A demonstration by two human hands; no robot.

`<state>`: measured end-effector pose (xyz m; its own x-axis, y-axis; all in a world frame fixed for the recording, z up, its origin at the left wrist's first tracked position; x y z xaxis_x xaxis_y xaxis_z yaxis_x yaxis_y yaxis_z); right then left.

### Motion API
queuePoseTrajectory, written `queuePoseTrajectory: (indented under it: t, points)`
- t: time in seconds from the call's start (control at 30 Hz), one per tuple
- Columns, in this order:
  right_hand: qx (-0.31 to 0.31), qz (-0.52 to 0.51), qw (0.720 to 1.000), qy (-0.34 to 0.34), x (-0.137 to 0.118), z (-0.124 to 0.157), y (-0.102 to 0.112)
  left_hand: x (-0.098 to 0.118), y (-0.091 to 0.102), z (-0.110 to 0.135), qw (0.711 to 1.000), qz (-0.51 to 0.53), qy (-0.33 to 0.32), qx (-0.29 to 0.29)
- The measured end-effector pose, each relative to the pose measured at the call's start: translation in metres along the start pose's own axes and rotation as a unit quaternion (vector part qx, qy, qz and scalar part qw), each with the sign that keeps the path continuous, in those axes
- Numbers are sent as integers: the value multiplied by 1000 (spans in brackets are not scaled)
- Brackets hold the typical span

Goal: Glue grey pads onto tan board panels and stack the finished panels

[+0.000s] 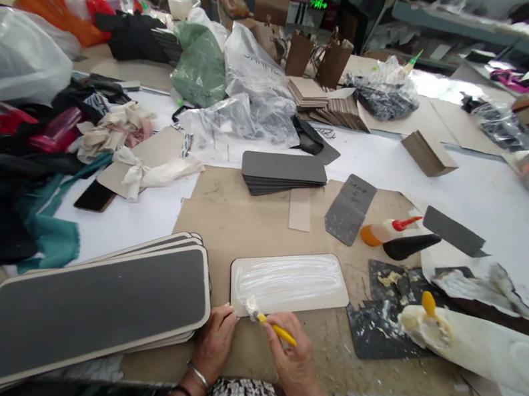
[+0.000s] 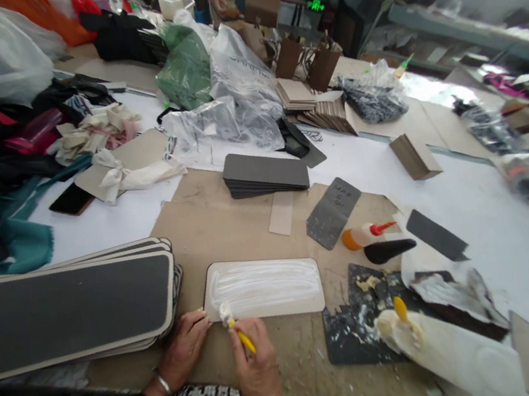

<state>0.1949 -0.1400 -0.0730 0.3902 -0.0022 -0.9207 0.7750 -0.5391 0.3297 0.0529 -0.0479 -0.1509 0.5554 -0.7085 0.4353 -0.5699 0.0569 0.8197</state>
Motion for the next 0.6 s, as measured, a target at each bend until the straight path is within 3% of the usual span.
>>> queuePoseTrajectory:
  t: [0.4,0.47,0.6]
  points:
    - [0,-57,998,-13,15,-44,-19,6,6,-2,1000,-11,9,16]
    - [29,-15,999,-13,20,-58,-3,2,2,3,1000,1,22,9]
    - [104,115,986,-60,29,-111,51,-9,-12,16,995,76,60,-10]
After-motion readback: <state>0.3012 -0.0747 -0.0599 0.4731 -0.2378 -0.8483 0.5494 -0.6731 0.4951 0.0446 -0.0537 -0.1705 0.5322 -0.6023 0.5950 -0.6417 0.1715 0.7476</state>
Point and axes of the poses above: each hand's wrist, its own z-axis away from the middle knuckle, its own y-axis out of the back of the hand, x = y × z, the point moved 1 cm from there along -z, towards the middle knuckle, and after that the axes turned 7 degrees about -z, right-handed, at the moved point
